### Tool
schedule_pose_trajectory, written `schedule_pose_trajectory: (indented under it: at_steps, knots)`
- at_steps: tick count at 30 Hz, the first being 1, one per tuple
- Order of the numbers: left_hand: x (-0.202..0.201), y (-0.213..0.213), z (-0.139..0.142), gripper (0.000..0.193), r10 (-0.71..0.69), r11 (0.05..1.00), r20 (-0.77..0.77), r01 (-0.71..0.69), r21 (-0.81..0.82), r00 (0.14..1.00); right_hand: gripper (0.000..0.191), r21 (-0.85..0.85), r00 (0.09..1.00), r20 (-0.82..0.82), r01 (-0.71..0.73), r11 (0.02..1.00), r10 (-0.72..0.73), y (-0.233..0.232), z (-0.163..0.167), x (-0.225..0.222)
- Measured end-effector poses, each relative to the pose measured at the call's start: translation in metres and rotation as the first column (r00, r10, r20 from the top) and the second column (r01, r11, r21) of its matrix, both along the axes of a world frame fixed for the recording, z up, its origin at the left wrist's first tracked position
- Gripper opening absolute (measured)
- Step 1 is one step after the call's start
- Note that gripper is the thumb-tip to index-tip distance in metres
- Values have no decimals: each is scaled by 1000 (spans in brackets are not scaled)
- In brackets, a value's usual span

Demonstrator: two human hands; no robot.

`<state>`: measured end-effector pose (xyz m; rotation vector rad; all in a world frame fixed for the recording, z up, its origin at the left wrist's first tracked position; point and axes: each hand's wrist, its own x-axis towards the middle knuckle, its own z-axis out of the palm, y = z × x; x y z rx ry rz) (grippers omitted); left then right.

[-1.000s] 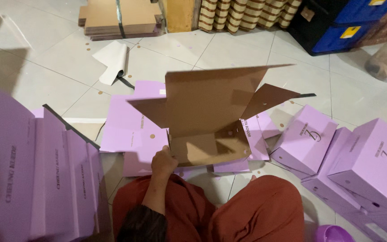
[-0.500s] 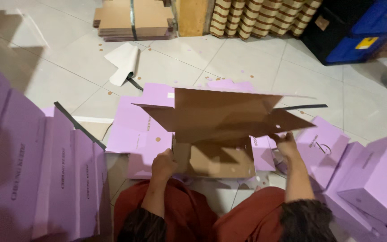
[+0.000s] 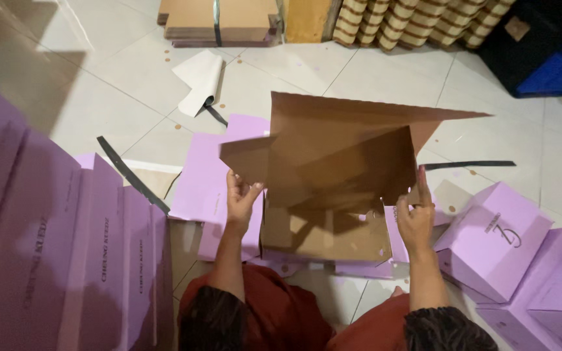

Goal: The person sits on the floor folding flat purple cardboard box blanks into finished boxes, creasing the sides, tucking the tabs and pressing the flaps closed, then sets completed boxes onto stacks beside them and picks up the next flat blank.

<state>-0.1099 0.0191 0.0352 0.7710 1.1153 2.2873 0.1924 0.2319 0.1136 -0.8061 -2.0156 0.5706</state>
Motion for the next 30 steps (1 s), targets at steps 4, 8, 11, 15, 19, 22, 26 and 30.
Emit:
schedule_pose_trajectory:
  at_steps: [4,8,11,15,19,22,26,30]
  knots:
    - [7,2,-14,44,5,999,-200,5,50,980,88,2,976,-94,-197,980,196,0,-9,-7]
    - [4,-11,-12,41,28,994,-322,-59,-89,946,106,-296,905,-326,-373,879,274,3,-13,-5]
    - [2,-19,-5,54,-14,993,-370,-31,-115,929,102,-264,875,-281,-465,845,394,1,-9,3]
    - [3,-22,7,92,-42,997,-347,15,-82,937,107,-225,873,-214,-481,847,439,-1,4,9]
    - [4,-32,16,117,-32,993,-352,-12,-120,936,99,-303,738,-406,-665,683,539,-10,19,18]
    - [8,-41,24,120,-86,989,-364,37,-141,928,113,-394,706,-456,-706,588,542,-20,30,35]
    - [11,-48,35,106,-28,993,-492,-33,-116,870,126,-523,865,-243,-497,692,438,-20,36,37]
    - [15,-46,45,93,-32,991,-500,-38,-129,866,109,-512,909,-67,-385,768,410,-18,37,25]
